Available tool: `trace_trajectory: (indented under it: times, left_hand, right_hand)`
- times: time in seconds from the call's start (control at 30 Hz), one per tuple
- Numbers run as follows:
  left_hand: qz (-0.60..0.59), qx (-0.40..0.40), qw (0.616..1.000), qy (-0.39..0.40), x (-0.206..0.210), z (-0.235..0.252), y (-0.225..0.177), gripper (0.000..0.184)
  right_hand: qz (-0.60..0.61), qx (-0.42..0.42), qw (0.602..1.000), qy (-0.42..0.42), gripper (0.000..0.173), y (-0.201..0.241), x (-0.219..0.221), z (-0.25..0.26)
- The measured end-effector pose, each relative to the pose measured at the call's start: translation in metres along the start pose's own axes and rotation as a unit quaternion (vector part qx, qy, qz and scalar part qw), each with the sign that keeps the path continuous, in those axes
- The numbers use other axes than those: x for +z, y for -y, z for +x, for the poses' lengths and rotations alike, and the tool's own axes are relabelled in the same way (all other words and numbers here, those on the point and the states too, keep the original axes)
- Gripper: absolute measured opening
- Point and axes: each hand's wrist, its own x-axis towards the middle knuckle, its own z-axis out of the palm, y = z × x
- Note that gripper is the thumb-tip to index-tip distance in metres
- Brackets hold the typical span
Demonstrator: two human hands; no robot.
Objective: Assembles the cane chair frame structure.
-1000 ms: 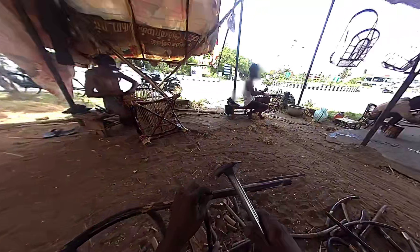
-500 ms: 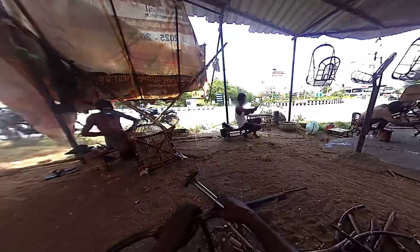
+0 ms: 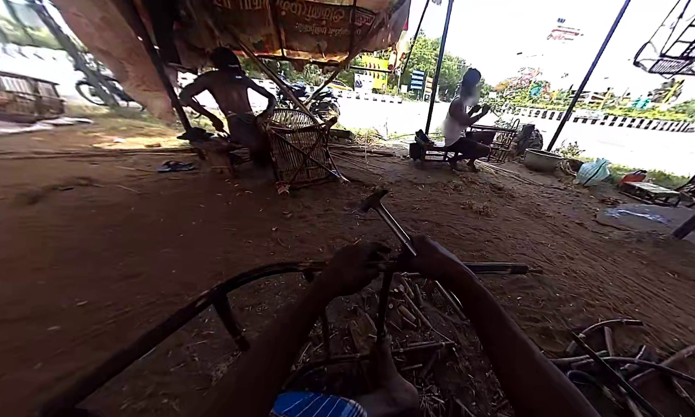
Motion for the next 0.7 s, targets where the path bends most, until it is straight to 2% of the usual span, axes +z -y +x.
trace_trajectory:
  times: [0.17, 0.23, 0.33, 0.4, 0.43, 0.47, 0.5, 0.57, 0.63, 0.67, 0.7]
  left_hand:
    - [0.022, 0.023, 0.999, -0.009, 0.0, 0.004, 0.01, 0.042]
    - [0.064, 0.052, 0.995, -0.05, 0.004, 0.007, 0.014, 0.044]
    - [0.101, 0.133, 0.964, -0.207, 0.027, -0.008, 0.023, 0.052]
    - [0.085, 0.153, 0.929, -0.326, 0.056, -0.036, 0.031, 0.037]
    - [0.062, 0.139, 0.921, -0.359, 0.073, -0.05, 0.035, 0.028]
    - [0.02, 0.105, 0.925, -0.363, 0.09, -0.059, 0.041, 0.025]
    - [-0.032, 0.072, 0.935, -0.345, 0.106, -0.06, 0.051, 0.03]
    - [-0.151, 0.002, 0.955, -0.255, 0.126, -0.041, 0.072, 0.055]
    - [-0.22, -0.012, 0.961, -0.17, 0.133, -0.008, 0.09, 0.072]
    - [-0.226, -0.004, 0.963, -0.149, 0.133, 0.01, 0.094, 0.07]
    - [-0.236, 0.004, 0.961, -0.145, 0.134, 0.026, 0.096, 0.058]
  right_hand:
    - [-0.007, 0.039, 0.999, -0.021, 0.022, 0.004, 0.005, 0.006]
    - [-0.003, 0.036, 0.999, -0.028, 0.022, 0.002, 0.007, 0.015]
    - [-0.003, 0.023, 0.999, -0.035, 0.02, 0.001, 0.007, 0.022]
    - [0.01, 0.014, 0.999, -0.03, 0.026, 0.0, 0.008, 0.027]
    - [0.016, 0.011, 0.999, -0.027, 0.03, 0.0, 0.009, 0.028]
    - [0.02, 0.014, 0.999, -0.027, 0.032, -0.001, 0.008, 0.028]
    - [0.023, 0.015, 0.999, -0.03, 0.032, -0.002, 0.008, 0.03]
    - [0.03, 0.008, 0.999, -0.033, 0.029, -0.004, 0.009, 0.032]
    - [0.037, 0.009, 0.999, -0.034, 0.03, -0.002, 0.013, 0.032]
    - [0.04, 0.012, 0.998, -0.038, 0.031, -0.001, 0.013, 0.032]
    - [0.042, 0.013, 0.998, -0.043, 0.031, 0.0, 0.013, 0.031]
